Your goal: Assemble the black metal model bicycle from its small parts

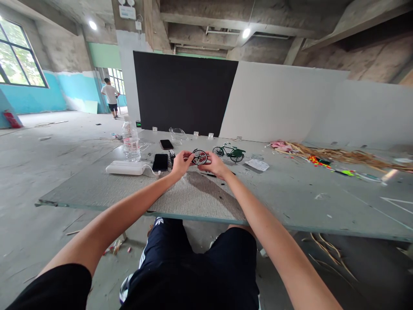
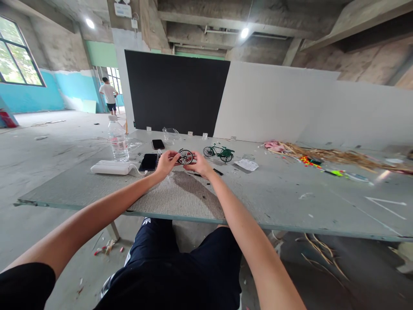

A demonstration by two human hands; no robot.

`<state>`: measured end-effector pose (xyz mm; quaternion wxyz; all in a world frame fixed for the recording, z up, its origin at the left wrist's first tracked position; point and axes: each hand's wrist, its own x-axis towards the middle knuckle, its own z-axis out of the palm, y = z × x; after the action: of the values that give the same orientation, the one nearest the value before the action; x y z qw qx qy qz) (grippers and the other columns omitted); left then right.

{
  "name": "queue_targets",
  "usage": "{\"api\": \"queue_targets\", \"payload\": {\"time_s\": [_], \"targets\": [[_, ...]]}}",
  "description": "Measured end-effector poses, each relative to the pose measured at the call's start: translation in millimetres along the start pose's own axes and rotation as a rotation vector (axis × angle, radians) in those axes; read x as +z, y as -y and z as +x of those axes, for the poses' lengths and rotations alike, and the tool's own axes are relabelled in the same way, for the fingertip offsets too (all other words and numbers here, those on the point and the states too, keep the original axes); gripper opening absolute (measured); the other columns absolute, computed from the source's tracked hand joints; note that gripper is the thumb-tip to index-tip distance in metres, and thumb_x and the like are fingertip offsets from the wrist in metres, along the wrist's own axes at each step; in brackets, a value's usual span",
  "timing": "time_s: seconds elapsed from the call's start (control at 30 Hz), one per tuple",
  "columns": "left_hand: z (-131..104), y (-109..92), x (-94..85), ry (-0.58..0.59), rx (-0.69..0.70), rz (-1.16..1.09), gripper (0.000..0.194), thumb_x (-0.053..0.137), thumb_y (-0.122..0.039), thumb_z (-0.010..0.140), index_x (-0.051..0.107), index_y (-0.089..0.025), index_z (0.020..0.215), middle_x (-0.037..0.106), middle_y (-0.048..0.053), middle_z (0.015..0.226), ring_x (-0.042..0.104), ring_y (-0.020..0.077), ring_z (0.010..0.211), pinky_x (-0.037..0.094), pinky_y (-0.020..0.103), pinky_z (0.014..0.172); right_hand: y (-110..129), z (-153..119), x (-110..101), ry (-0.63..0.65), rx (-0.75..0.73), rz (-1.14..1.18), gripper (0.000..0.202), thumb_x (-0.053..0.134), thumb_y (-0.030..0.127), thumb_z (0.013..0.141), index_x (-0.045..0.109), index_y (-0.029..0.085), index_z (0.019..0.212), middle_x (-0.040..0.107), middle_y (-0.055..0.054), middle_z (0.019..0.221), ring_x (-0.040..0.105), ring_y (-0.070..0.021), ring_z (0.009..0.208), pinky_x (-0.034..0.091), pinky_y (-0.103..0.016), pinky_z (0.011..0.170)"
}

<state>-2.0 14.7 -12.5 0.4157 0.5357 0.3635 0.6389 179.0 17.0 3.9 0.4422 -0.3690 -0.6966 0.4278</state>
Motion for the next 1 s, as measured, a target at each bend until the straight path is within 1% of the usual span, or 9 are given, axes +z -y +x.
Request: {"api": "queue_targets", "payload": {"time_s": [0.1, 0.17, 0.33, 0.43, 0.57, 0.63, 0.77, 0.9, 1.0], "targets": [[-1, -1, 1.7, 0.023, -0.036, -0.060, 0.031, 0.082, -0.024, 0.076, 0.056, -0.014, 0.089, 0.066, 0.005, 0.085, 0.068, 0.0171, 0.082, 0.064, 0.040, 0.076, -2, 2, -2, -0.059, -0.043, -0.066, 0.065, 0.088, 0.030, 0.060, 0.055, 0.022, 0.115, 0.067, -0.009, 0.114, 0.068, -0.0227, 0.099, 0.058, -0.039, 0.085], [-1, -1, 2.4, 0.008, -0.063, -0.095, 0.034, 0.083, -0.020, 0.074, 0.053, -0.015, 0.087, 0.065, 0.002, 0.081, 0.068, 0.0154, 0.077, 0.064, 0.041, 0.077, -3, 4, -3, -0.096, -0.073, -0.083, 0.065, 0.088, 0.033, 0.061, 0.053, 0.022, 0.115, 0.067, -0.009, 0.111, 0.069, -0.0215, 0.093, 0.058, -0.039, 0.084], [1, -2, 0.9, -0.027, -0.086, -0.131, 0.034, 0.084, -0.021, 0.075, 0.053, -0.015, 0.086, 0.063, 0.000, 0.079, 0.067, 0.0131, 0.073, 0.064, 0.042, 0.082, 0, 5, -4, -0.118, -0.183, -0.160, 0.057, 0.082, 0.041, 0.070, 0.051, 0.023, 0.115, 0.067, -0.010, 0.113, 0.071, -0.0188, 0.082, 0.057, -0.037, 0.081], [1, -2, -0.8, -0.003, -0.095, -0.142, 0.032, 0.084, -0.023, 0.075, 0.056, -0.014, 0.089, 0.065, 0.001, 0.080, 0.069, 0.0136, 0.072, 0.064, 0.042, 0.083, 4, 1, -5, -0.125, -0.273, -0.348, 0.043, 0.074, 0.038, 0.080, 0.054, 0.024, 0.116, 0.068, -0.010, 0.116, 0.071, -0.0190, 0.081, 0.057, -0.036, 0.080], [-1, -4, -1.7, 0.039, -0.095, -0.132, 0.027, 0.081, -0.026, 0.080, 0.059, -0.013, 0.088, 0.067, 0.003, 0.080, 0.070, 0.0138, 0.068, 0.064, 0.038, 0.079, 10, -2, -7, -0.087, -0.369, -0.691, 0.025, 0.061, 0.028, 0.090, 0.061, 0.024, 0.114, 0.074, -0.007, 0.096, 0.071, -0.0212, 0.079, 0.054, -0.035, 0.077], [-2, -5, -1.5, 0.048, -0.098, -0.102, 0.023, 0.078, -0.025, 0.082, 0.060, -0.012, 0.087, 0.066, 0.003, 0.078, 0.070, 0.0141, 0.065, 0.064, 0.036, 0.075, 10, -2, -8, -0.083, -0.400, -0.775, 0.023, 0.058, 0.023, 0.090, 0.064, 0.022, 0.112, 0.075, -0.006, 0.090, 0.071, -0.0212, 0.079, 0.052, -0.033, 0.076], [-3, -6, -1.4, 0.055, -0.067, -0.028, 0.020, 0.075, -0.024, 0.084, 0.060, -0.012, 0.087, 0.066, 0.002, 0.079, 0.069, 0.0130, 0.060, 0.063, 0.031, 0.066, 11, -1, -8, -0.112, -0.429, -0.791, 0.022, 0.056, 0.018, 0.089, 0.068, 0.021, 0.107, 0.076, -0.006, 0.090, 0.071, -0.0198, 0.079, 0.051, -0.030, 0.075], [-2, -3, -3.0, 0.095, -0.004, 0.154, 0.016, 0.070, -0.026, 0.087, 0.060, -0.014, 0.086, 0.066, 0.002, 0.079, 0.069, 0.0123, 0.058, 0.058, 0.024, 0.058, 13, -1, -9, -0.147, -0.436, -0.778, 0.017, 0.058, 0.018, 0.087, 0.071, 0.020, 0.098, 0.076, -0.005, 0.089, 0.070, -0.0191, 0.077, 0.051, -0.029, 0.074], [-2, -1, -4.5, 0.125, 0.031, 0.264, 0.013, 0.065, -0.026, 0.089, 0.063, -0.014, 0.092, 0.068, 0.003, 0.079, 0.068, 0.0118, 0.058, 0.055, 0.022, 0.056, 13, -1, -11, -0.181, -0.410, -0.734, 0.015, 0.058, 0.019, 0.086, 0.071, 0.020, 0.094, 0.075, -0.005, 0.085, 0.068, -0.0183, 0.074, 0.052, -0.029, 0.072]]}}
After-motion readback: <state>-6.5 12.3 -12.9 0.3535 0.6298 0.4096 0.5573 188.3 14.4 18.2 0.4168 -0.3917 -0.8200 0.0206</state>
